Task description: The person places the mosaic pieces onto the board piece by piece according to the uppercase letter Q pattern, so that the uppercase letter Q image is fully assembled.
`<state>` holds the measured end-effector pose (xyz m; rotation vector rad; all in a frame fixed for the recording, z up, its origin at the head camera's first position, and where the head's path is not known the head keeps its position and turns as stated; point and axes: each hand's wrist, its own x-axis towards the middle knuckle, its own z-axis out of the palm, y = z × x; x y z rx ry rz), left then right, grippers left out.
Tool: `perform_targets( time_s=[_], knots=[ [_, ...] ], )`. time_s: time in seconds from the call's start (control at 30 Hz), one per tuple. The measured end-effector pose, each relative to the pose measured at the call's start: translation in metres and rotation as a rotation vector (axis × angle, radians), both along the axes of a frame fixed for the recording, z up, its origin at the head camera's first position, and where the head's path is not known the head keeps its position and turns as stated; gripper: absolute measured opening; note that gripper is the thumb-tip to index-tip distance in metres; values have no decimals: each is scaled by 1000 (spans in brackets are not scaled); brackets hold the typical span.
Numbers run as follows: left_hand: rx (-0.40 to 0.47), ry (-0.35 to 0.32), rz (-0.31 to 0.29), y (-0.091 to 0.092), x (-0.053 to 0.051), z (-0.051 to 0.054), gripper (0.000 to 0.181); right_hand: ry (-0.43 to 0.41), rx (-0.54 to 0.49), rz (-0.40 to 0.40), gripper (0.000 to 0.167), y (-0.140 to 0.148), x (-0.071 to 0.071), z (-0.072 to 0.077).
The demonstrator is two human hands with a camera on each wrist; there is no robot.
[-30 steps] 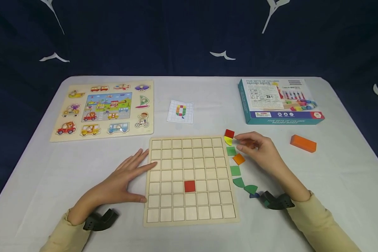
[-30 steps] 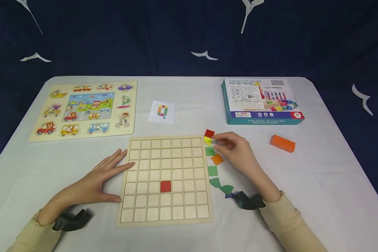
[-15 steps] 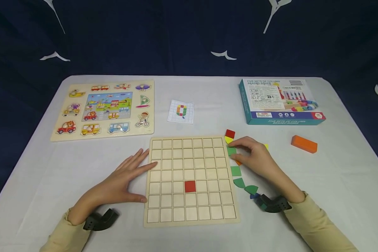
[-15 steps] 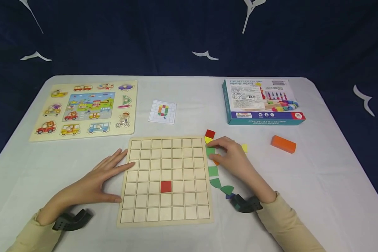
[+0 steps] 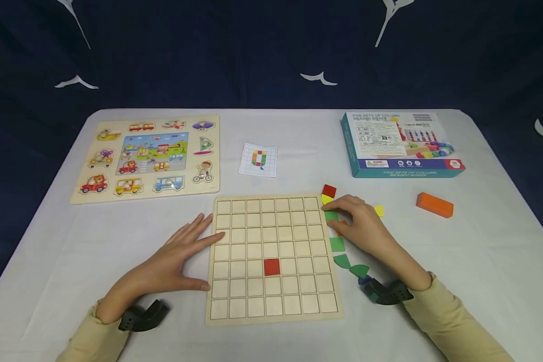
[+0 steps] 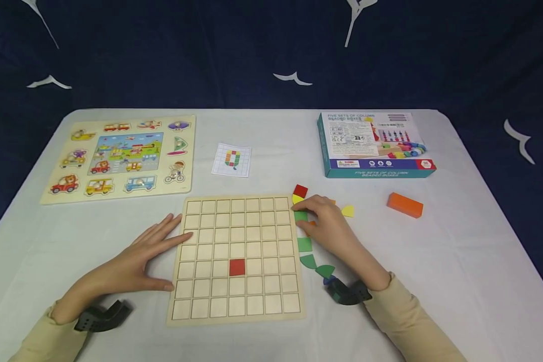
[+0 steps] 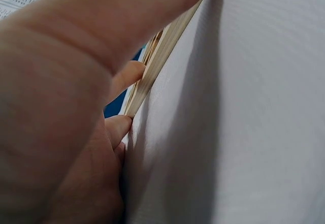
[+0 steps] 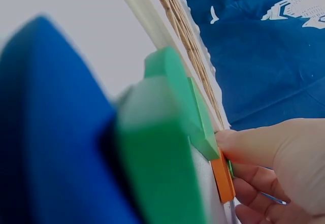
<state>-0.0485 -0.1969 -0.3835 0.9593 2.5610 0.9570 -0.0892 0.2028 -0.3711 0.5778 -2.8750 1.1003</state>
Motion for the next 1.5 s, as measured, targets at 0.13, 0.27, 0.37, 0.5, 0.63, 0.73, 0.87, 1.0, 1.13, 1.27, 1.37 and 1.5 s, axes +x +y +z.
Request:
perform_targets(
  time_s=[0.13,0.27,0.37,0.5,0.63,0.73,0.87,1.0,1.13,1.27,1.37,1.5],
  knots=[
    [7,-9,-1,0,0,-2,97,23,-5,-22,29,1,1,0],
    [7,-7,-2,0,-1,-2,97,69,-16,-44,27,1,3,4],
    [-2,-3,-4,0,0,-3,97,92,-32,-51,26,-1,5,10],
    [-11,-4,-2,1,0,-3,97,108,-87,-15,28,-8,8,19],
    [-11,-8,3,1,1,-3,97,108,-171,45,30,-19,13,25],
    [-11,-9,5,2,1,-3,98,72,-236,77,30,-28,17,26],
    [-13,-13,10,1,1,-2,99,46,-294,101,29,-39,22,21],
    [-9,-12,11,1,1,-2,98,32,-321,122,31,-48,26,15],
    [-7,-14,9,1,0,-1,98,-33,-310,143,32,-54,29,10],
    [-9,-15,8,1,0,0,98,-96,-309,148,31,-57,30,7],
    [-8,-12,6,1,0,1,97,-120,-291,147,30,-58,29,5],
    [-3,-8,1,0,1,1,96,-135,-233,164,28,-61,29,4]
  ],
)
